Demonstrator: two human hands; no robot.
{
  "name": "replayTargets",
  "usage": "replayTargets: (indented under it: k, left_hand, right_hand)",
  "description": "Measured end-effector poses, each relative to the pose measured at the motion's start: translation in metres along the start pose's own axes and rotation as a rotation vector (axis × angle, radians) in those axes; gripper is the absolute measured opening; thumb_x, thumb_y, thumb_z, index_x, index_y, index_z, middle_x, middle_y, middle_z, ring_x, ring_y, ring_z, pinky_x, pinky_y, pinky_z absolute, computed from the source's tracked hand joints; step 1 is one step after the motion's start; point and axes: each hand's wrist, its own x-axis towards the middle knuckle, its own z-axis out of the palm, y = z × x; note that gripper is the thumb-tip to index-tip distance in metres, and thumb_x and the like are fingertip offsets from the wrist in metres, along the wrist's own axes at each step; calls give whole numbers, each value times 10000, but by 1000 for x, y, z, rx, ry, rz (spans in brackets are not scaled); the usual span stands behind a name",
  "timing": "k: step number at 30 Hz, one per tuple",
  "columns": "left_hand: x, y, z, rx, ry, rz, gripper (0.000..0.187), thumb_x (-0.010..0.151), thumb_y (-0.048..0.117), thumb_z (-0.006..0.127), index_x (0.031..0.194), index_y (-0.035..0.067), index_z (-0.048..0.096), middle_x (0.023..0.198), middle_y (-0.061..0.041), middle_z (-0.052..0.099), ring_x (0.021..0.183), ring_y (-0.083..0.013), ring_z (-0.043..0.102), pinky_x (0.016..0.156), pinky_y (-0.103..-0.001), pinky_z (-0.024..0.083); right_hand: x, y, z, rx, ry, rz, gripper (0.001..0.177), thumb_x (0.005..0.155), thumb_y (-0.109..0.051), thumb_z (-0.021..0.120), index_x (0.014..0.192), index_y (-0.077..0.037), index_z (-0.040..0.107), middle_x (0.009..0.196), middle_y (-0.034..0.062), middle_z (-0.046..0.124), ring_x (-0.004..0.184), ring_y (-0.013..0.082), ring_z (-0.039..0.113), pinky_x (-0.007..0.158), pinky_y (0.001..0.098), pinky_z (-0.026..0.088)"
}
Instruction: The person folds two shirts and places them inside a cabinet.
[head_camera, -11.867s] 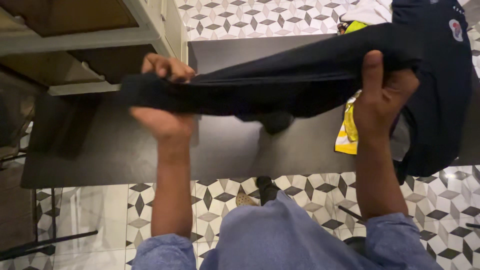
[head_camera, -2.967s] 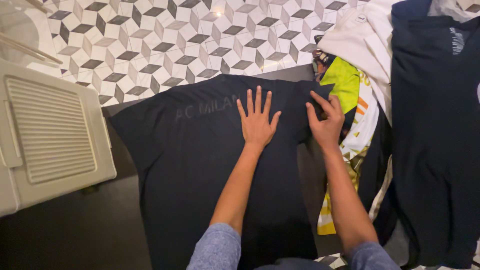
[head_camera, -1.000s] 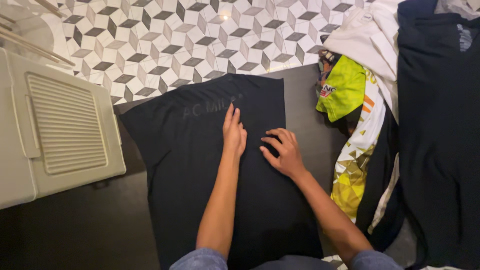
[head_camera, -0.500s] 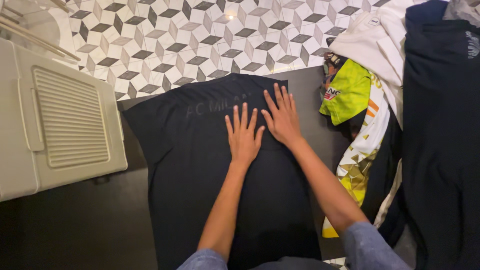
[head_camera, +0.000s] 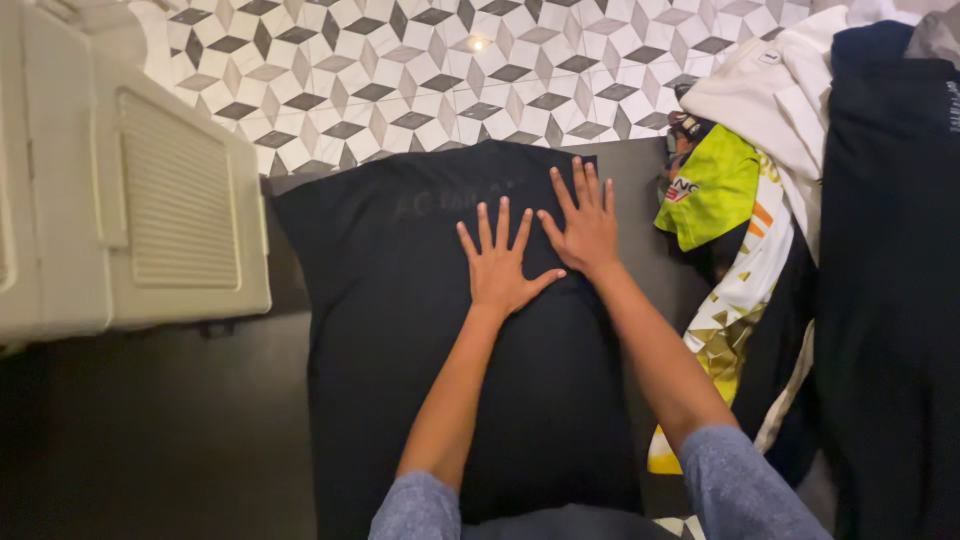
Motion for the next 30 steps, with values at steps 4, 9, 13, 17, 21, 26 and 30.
replayTargets:
  k: [4, 9, 13, 17, 21, 26, 30]
  left_hand:
    - [-30, -9, -9, -77, 94, 25, 1007, 831, 741, 634, 1594, 135, 379, 1685, -211, 220, 1568, -421, 151, 1225, -670, 74]
    - [-142, -31, -28, -49, 136, -64, 808, 925, 562, 647, 1550, 94, 439, 1642, -230, 315, 1531, -433, 257, 1211, -665, 162]
    - [-250, -50, -49, -8, 107, -189, 778, 911, 548, 647, 1518, 95, 466, 1622, -234, 322, 1511, -435, 260, 1199, -642, 179]
    - [-341, -66, -67, 68, 95, -292, 828, 874, 589, 640, 1524, 117, 440, 1621, -232, 291, 1510, -432, 231, 1189, -642, 142]
    - [-389, -68, -72, 66, 130, -329, 883, 852, 655, 616, 1539, 141, 410, 1637, -218, 273, 1520, -425, 210, 1205, -626, 128]
    - [-399, -60, -60, 141, 128, -339, 910, 868, 703, 567, 1565, 147, 383, 1651, -209, 250, 1530, -415, 185, 1212, -621, 114]
    - [-411, -55, -56, 130, 123, -326, 920, 875, 702, 560, 1577, 142, 363, 1664, -202, 225, 1539, -409, 155, 1214, -617, 94]
  right_hand:
    - [2, -5, -6, -58, -43, -11, 728, 1023, -500, 559, 1631, -141, 384, 1679, 232, 248, 1544, 414, 239, 1220, 619, 149]
    - [-73, -65, -38, 98, -62, -62, 676, 1019, -432, 583, 1581, -87, 434, 1665, 230, 296, 1554, 420, 269, 1272, 572, 160]
    - [-170, -117, -61, 129, -106, -61, 695, 976, -431, 595, 1557, -85, 432, 1649, 261, 286, 1530, 439, 266, 1248, 546, 174]
    - [-255, -139, -77, 95, -162, 7, 738, 936, -431, 606, 1564, -104, 398, 1649, 259, 261, 1526, 442, 250, 1230, 550, 181]
    - [-304, -136, -89, 37, -133, -14, 743, 911, -455, 620, 1557, -154, 412, 1647, 233, 277, 1514, 421, 271, 1219, 551, 206]
    - [-318, -119, -97, 70, -66, -62, 718, 924, -470, 627, 1559, -188, 445, 1655, 189, 326, 1517, 399, 316, 1230, 543, 238]
    - [-329, -117, -96, 28, -30, -55, 720, 919, -476, 635, 1559, -201, 454, 1649, 183, 346, 1513, 391, 336, 1230, 537, 251]
